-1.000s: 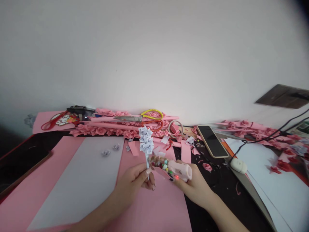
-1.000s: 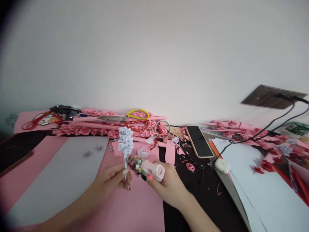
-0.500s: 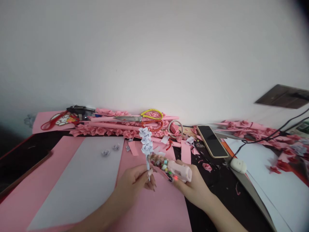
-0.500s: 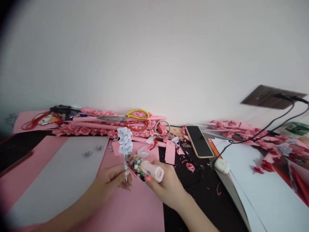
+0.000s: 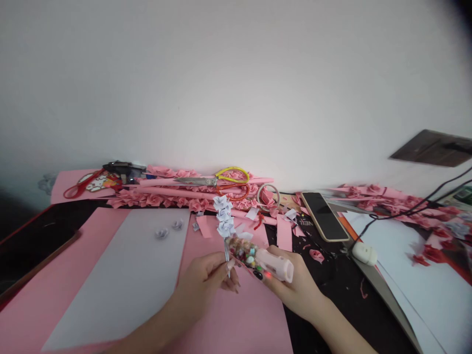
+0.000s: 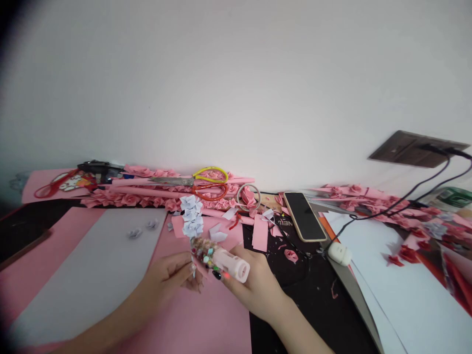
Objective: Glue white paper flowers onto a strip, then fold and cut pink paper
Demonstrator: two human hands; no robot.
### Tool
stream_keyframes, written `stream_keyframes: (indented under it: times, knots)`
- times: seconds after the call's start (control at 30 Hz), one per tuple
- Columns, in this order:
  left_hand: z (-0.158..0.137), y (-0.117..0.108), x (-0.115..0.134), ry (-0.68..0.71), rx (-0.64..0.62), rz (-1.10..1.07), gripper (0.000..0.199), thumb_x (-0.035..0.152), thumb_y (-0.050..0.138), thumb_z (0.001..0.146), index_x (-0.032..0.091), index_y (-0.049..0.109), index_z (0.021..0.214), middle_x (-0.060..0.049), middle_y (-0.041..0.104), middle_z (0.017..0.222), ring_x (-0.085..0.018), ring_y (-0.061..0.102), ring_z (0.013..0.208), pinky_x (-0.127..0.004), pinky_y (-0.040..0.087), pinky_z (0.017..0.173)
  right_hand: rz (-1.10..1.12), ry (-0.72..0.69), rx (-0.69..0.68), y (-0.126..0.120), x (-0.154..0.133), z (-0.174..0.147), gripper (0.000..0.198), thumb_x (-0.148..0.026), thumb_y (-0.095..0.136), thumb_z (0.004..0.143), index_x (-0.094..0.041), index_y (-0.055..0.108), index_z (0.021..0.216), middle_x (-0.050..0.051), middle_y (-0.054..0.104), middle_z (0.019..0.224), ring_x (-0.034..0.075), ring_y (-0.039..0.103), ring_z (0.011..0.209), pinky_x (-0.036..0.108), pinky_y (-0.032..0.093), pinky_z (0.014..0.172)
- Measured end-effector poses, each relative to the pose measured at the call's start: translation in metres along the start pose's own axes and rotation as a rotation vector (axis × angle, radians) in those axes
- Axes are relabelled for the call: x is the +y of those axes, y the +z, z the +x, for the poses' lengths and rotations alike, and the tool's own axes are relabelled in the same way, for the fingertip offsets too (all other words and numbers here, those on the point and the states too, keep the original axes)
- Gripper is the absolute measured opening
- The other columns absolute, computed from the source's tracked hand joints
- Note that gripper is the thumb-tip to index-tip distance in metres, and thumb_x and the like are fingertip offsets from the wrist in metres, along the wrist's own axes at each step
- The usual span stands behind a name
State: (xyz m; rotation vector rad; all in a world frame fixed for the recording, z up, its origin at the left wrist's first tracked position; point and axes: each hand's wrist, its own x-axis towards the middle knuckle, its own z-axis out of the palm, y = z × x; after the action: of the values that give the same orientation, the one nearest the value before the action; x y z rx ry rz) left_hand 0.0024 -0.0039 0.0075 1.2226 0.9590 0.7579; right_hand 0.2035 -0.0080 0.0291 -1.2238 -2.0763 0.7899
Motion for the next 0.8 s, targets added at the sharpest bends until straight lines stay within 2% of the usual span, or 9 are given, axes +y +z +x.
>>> stream_keyframes:
  times: [0.2, 0.8]
  knots:
    - [0.0005, -0.0005, 0.0001, 0.004, 0.004, 0.002, 0.027, 0.030, 0.044, 0.085, 0.016, 0.061, 0.069, -0.001, 0.062, 0.067, -0.014, 0.060, 0.063, -0.025, 0.048, 0.064, -0.041, 0.005, -0.003, -0.0009, 0.0000, -0.0011, 0.016, -0.027, 0.050, 0.081, -0.019, 0.041, 0.070, -0.002, 0.046, 0.063, 0.011, 0.040, 0.053, 0.022, 0.030, 0.049]
    - [0.0003, -0.0015, 0.0016, -0.009, 0.007, -0.011, 0.028, 0.033, 0.044, 0.085, 0.016, 0.061, 0.070, -0.003, 0.063, 0.069, -0.015, 0.061, 0.066, -0.027, 0.048, 0.066, 0.017, 0.035, -0.043, -0.0039, -0.0013, 0.0007, 0.019, -0.025, 0.049, 0.079, -0.019, 0.037, 0.065, -0.004, 0.040, 0.060, 0.009, 0.037, 0.052, 0.022, 0.028, 0.048]
